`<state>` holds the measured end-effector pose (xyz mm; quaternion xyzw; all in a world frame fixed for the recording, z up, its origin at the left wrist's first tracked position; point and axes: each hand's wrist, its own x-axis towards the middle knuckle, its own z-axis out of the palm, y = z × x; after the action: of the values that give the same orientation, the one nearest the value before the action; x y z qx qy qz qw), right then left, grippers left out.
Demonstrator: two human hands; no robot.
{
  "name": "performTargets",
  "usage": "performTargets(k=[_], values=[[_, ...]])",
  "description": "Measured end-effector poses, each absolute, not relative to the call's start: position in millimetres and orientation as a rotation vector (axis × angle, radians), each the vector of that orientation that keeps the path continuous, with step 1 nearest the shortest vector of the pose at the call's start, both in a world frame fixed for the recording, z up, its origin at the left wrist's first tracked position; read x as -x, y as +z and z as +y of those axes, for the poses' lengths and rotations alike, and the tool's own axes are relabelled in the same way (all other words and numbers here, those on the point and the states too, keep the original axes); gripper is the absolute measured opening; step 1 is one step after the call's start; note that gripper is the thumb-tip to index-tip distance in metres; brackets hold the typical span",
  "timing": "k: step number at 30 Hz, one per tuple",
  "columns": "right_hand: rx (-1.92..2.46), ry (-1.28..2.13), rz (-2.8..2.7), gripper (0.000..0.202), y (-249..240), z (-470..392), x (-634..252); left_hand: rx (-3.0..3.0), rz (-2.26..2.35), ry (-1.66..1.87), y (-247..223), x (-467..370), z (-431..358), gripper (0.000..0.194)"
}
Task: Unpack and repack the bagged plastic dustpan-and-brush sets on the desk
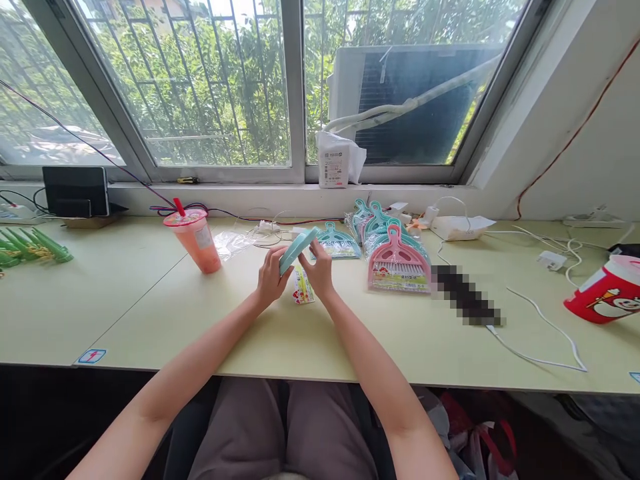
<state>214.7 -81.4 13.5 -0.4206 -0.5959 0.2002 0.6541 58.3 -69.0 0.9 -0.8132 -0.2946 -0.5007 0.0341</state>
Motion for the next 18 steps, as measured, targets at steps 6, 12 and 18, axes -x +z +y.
performTargets(k=[6, 12, 18], values=[[0.94, 0.514, -1.288, 0.026, -1, -77, -207, 2.513, -0.79, -1.443, 1, -56, -64, 0.043], [1.083, 0.485, -1.154, 0.022, -3, -73, -211, 2.602, -0.791, -1.352, 4, -55, -62, 0.044], [1.045, 0.558, -1.215, 0.012, 12, -78, -216, 2.784, -0.864, -1.392, 11, -54, -62, 0.048]])
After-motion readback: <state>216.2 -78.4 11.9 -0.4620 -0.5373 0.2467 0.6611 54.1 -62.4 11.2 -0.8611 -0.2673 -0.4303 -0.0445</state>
